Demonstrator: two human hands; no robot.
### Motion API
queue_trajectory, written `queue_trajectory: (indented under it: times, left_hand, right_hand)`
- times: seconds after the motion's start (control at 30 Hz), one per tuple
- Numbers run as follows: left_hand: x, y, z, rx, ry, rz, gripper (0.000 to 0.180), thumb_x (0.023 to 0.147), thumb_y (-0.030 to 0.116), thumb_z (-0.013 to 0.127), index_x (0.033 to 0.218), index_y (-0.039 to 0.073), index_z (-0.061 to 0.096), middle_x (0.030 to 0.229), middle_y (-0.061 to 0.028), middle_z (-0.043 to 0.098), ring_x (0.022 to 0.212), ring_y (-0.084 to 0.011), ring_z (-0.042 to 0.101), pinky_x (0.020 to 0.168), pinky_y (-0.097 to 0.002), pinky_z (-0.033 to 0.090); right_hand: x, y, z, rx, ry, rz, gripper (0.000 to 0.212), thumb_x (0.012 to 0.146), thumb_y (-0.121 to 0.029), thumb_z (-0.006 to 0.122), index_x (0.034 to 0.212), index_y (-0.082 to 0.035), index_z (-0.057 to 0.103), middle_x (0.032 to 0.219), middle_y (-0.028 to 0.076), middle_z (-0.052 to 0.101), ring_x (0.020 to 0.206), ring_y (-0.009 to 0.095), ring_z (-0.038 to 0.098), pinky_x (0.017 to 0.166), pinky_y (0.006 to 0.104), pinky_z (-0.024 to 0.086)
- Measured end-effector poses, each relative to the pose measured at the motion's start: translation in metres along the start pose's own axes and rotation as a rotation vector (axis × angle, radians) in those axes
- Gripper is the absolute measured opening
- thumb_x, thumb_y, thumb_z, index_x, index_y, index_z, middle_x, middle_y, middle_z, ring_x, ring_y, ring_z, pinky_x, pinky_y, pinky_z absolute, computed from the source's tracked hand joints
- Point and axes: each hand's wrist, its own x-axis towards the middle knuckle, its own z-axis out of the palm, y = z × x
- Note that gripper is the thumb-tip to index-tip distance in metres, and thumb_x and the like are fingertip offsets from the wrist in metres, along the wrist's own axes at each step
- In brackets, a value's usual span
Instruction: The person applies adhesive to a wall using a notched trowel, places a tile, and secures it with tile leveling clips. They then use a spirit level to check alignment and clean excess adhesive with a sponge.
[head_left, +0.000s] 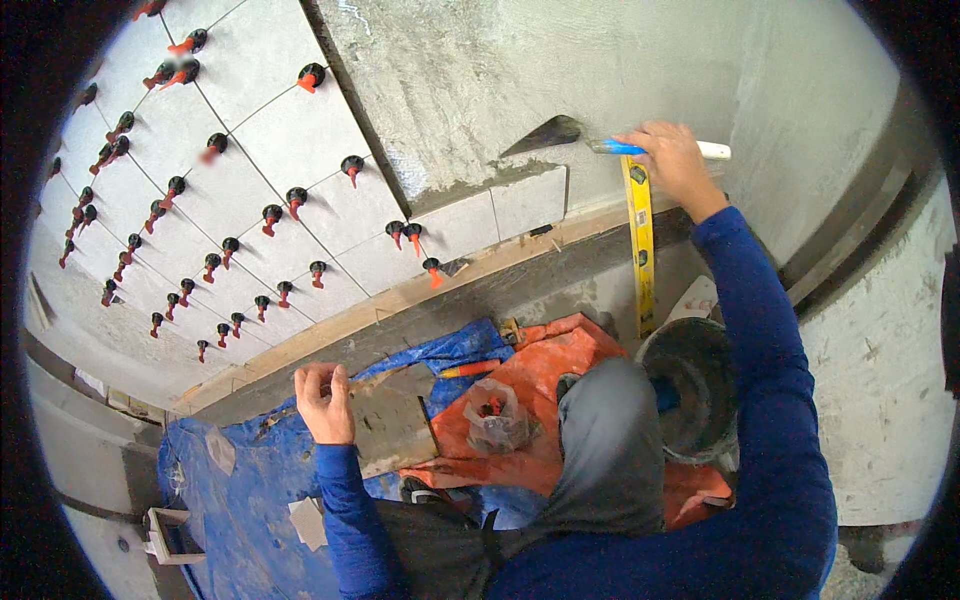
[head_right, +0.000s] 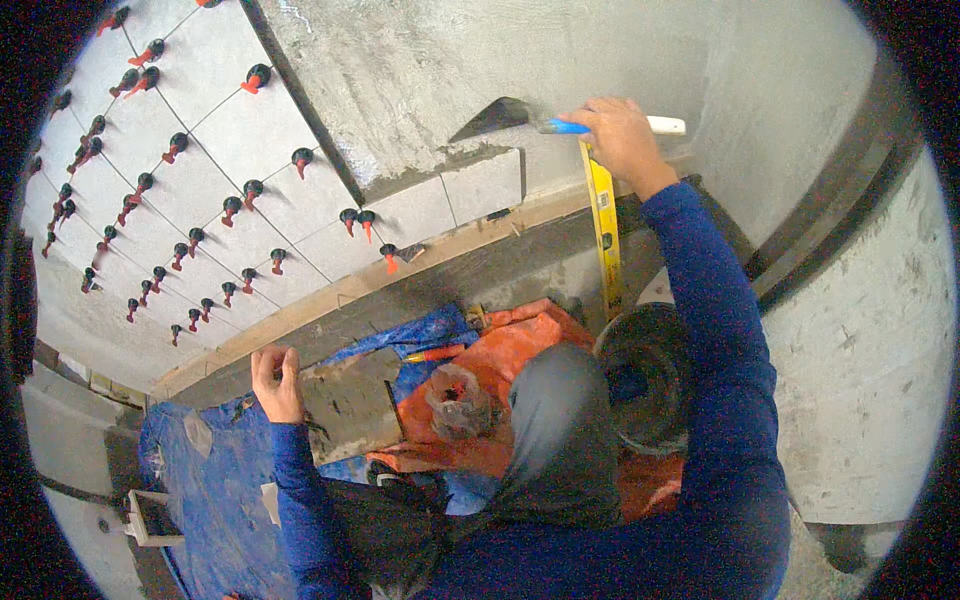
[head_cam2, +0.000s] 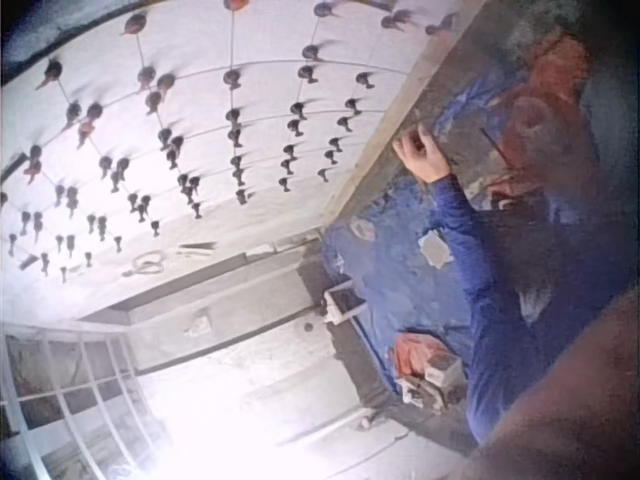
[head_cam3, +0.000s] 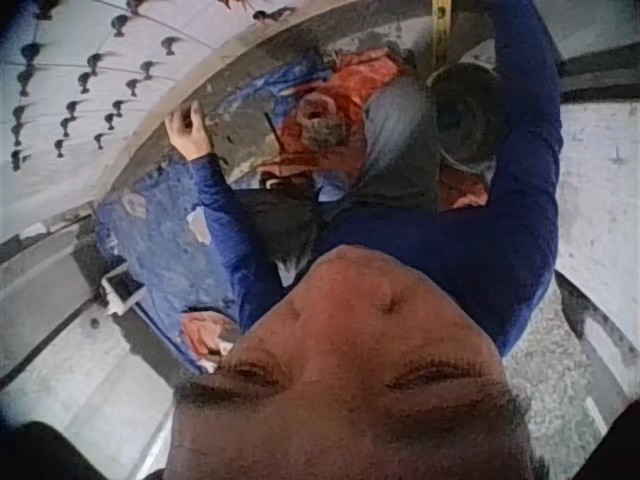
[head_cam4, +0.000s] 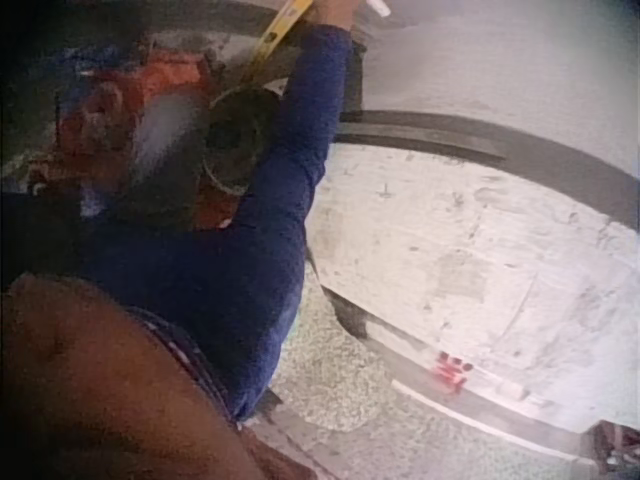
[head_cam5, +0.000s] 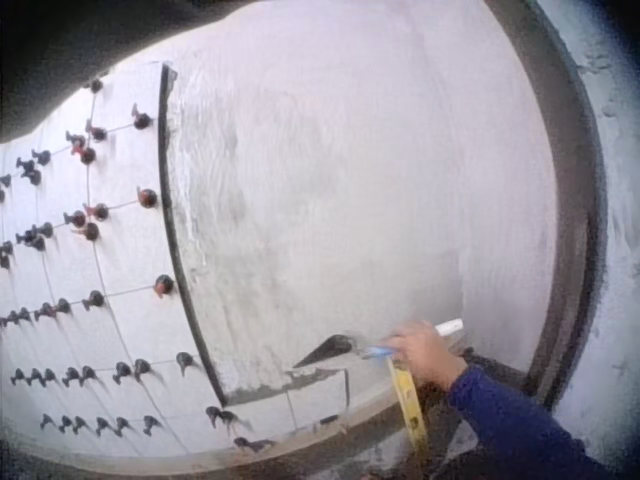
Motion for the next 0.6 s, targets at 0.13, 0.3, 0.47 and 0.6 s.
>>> queue_trajectory:
  times: [0.13,0.3,0.47,0.6]
  left_hand:
    - [0.003,0.004,0.001,-0.047,0.005,0.012,0.014,0.090,0.012,0.070,0.087,0.000,0.066,0.091,-0.0071,0.056,0.075,-0.0162,0.059,0.066,-0.0291,0.048]
    - [0.002,0.005,-0.005,-0.030,-0.004,-0.024,0.013,0.090,0.011,0.071,0.087,-0.001,0.066,0.091,-0.0068,0.056,0.075,-0.0157,0.058,0.066,-0.0288,0.048]
    - [0.003,0.004,-0.008,-0.066,0.023,0.009,0.016,0.091,0.013,0.071,0.087,-0.001,0.065,0.092,-0.0070,0.056,0.076,-0.0155,0.057,0.067,-0.0286,0.048]
    - [0.000,0.004,-0.014,-0.030,0.007,-0.035,0.017,0.093,0.015,0.071,0.089,-0.001,0.065,0.093,-0.0065,0.056,0.078,-0.0147,0.057,0.068,-0.0280,0.048]
  right_hand:
    - [0.012,-0.012,0.019,0.032,-0.092,-0.029,0.036,0.086,-0.013,0.070,0.120,-0.024,0.073,0.105,0.002,0.068,0.106,0.024,0.063,0.090,0.0410,0.045]
    - [0.014,-0.015,0.026,0.082,-0.054,-0.029,0.036,0.085,-0.014,0.071,0.120,-0.023,0.073,0.104,0.002,0.067,0.106,0.023,0.063,0.089,0.0404,0.044]
    - [0.008,-0.015,0.021,-0.005,-0.070,-0.023,0.037,0.085,-0.016,0.072,0.120,-0.024,0.073,0.104,0.002,0.067,0.106,0.023,0.063,0.089,0.0407,0.044]
    - [-0.009,-0.022,0.018,0.012,0.020,0.060,0.037,0.086,-0.017,0.071,0.121,-0.025,0.072,0.106,0.003,0.068,0.107,0.024,0.062,0.090,0.0408,0.043]
